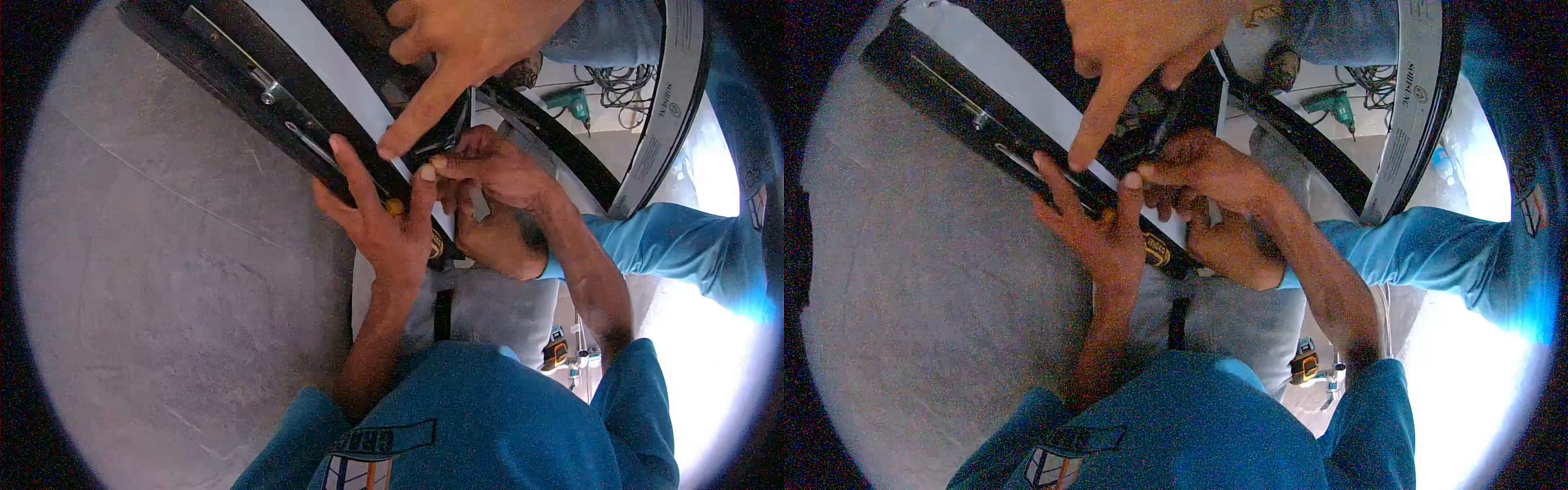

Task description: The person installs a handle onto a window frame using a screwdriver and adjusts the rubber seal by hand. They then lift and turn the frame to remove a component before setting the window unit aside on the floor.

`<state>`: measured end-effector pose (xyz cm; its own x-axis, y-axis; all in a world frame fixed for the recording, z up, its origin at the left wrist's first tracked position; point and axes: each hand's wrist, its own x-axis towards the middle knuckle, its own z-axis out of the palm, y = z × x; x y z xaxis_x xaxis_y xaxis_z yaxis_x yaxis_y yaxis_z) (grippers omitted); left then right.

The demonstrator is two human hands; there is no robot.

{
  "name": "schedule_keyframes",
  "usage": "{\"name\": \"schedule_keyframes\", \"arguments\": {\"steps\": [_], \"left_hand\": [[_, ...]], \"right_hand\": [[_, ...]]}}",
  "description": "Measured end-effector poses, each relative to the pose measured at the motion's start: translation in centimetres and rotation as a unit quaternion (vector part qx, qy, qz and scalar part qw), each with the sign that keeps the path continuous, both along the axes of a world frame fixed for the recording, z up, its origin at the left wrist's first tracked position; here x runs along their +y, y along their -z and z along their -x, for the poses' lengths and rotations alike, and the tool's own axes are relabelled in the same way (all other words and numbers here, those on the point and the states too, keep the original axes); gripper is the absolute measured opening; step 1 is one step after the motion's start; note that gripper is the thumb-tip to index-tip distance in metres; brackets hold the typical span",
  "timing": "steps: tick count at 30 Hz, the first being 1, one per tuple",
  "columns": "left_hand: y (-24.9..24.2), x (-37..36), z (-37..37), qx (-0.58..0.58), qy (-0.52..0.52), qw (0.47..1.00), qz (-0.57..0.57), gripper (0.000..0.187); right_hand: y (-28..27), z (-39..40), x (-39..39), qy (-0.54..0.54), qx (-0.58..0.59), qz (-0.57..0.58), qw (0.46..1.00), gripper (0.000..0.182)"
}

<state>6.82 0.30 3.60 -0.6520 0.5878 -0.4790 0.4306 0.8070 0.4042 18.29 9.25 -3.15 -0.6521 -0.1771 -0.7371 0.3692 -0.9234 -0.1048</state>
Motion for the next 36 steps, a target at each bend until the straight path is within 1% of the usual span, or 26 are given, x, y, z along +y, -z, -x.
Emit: {"name": "schedule_keyframes", "arguments": {"steps": [1,2,4,5,7,8,10,12,14,15,17,18,19,20,21,22,23,24,25,27,28,31,32,34,35,36], "left_hand": [[0.1,0.0,0.0,-0.011,-0.019,1.0,-0.014,0.084],[0.3,0.0,-0.2,-0.013,-0.018,1.0,-0.013,0.084],[0.6,-0.3,-0.1,-0.001,-0.003,1.0,-0.022,0.085],[0.8,-0.4,0.2,-0.002,-0.005,1.0,-0.021,0.085],[0.7,-0.4,0.2,0.006,0.004,1.0,0.016,0.086],[0.6,-0.1,0.3,0.002,0.005,1.0,0.01,0.086],[0.9,-0.3,0.5,0.017,0.027,0.999,0.005,0.086],[1.1,-0.6,0.8,0.025,0.047,0.999,0.005,0.087],[1.5,-0.8,0.7,-0.02,-0.031,0.998,-0.049,0.087],[1.6,-0.8,0.7,-0.019,-0.03,0.998,-0.047,0.087],[1.1,-0.7,0.9,0.059,0.057,0.996,0.036,0.086],[1.1,-0.6,1.1,0.055,0.058,0.996,0.036,0.086],[1.3,-0.7,0.9,0.025,0.012,0.999,0.024,0.086],[1.2,-0.8,1.1,0.005,-0.024,1.0,0.015,0.085],[1.2,-0.8,2.1,0.022,-0.012,1.0,0.014,0.085],[1.5,-1.0,3.2,0.024,-0.021,0.999,-0.008,0.086],[1.8,-1.1,2.5,0.004,-0.047,0.998,-0.029,0.086],[1.7,-1.3,1.2,-0.026,-0.078,0.996,-0.044,0.087],[1.5,-1.5,1.1,-0.033,-0.08,0.995,-0.04,0.087],[1.7,-1.3,2.1,-0.001,-0.041,0.998,-0.037,0.088],[1.7,-1.2,2.0,0.009,-0.028,0.999,-0.035,0.088],[1.9,-1.4,1.4,-0.019,-0.07,0.996,-0.059,0.088],[1.5,-1.3,1.7,-0.003,-0.04,0.999,-0.025,0.089],[1.5,-1.1,1.8,-0.002,-0.032,0.999,-0.023,0.09],[1.4,-1.1,1.7,-0.002,-0.031,0.999,-0.023,0.09],[1.3,-1.2,1.7,-0.004,-0.034,0.999,-0.021,0.09]], "right_hand": [[0.2,-0.1,-0.4,0.041,0.03,0.042,0.998,0.033],[0.5,-0.4,-0.7,0.042,0.028,0.042,0.998,0.033],[0.9,-0.3,-1.2,0.079,0.033,0.124,0.989,0.035],[1.0,-0.1,-1.3,0.077,0.032,0.125,0.989,0.035],[0.6,-0.1,-1.6,0.037,-0.02,0.084,0.996,0.037],[0.6,-0.1,-1.7,0.041,-0.024,0.085,0.995,0.037],[1.2,0.2,-1.9,0.029,-0.018,0.005,0.999,0.039],[2.0,0.3,-2.5,0.012,-0.013,-0.005,1.0,0.04],[2.3,0.0,-2.5,-0.006,-0.007,-0.018,1.0,0.041],[2.3,0.0,-2.2,-0.017,-0.005,-0.013,1.0,0.042],[2.0,0.9,-1.5,-0.02,0.005,-0.003,1.0,0.043],[1.6,1.1,-0.9,-0.111,0.025,-0.182,0.977,0.035],[1.1,1.0,-0.1,-0.214,0.04,-0.35,0.911,0.033],[0.3,1.9,0.7,-0.206,-0.062,-0.161,0.963,0.043],[0.4,2.5,0.0,-0.191,-0.048,-0.164,0.967,0.043],[0.8,2.8,-1.2,-0.077,-0.022,-0.11,0.991,0.045],[0.8,1.8,-1.5,0.019,-0.014,-0.053,0.998,0.048],[0.8,1.4,-1.5,-0.019,-0.06,-0.054,0.997,0.046],[0.7,1.2,-1.9,-0.021,-0.068,-0.05,0.996,0.046],[1.4,2.1,-2.1,0.032,-0.029,-0.01,0.999,0.04],[0.4,2.6,-1.5,0.067,-0.044,0.003,0.997,0.036],[1.0,2.2,-3.2,0.106,-0.055,-0.022,0.993,0.035],[1.0,2.1,-3.6,0.109,-0.054,-0.016,0.992,0.035],[1.1,2.2,-2.9,0.128,-0.035,0.079,0.988,0.032],[0.8,2.0,-2.2,0.125,-0.037,0.083,0.988,0.032],[0.1,2.3,-0.9,0.065,-0.056,0.041,0.995,0.033]]}}
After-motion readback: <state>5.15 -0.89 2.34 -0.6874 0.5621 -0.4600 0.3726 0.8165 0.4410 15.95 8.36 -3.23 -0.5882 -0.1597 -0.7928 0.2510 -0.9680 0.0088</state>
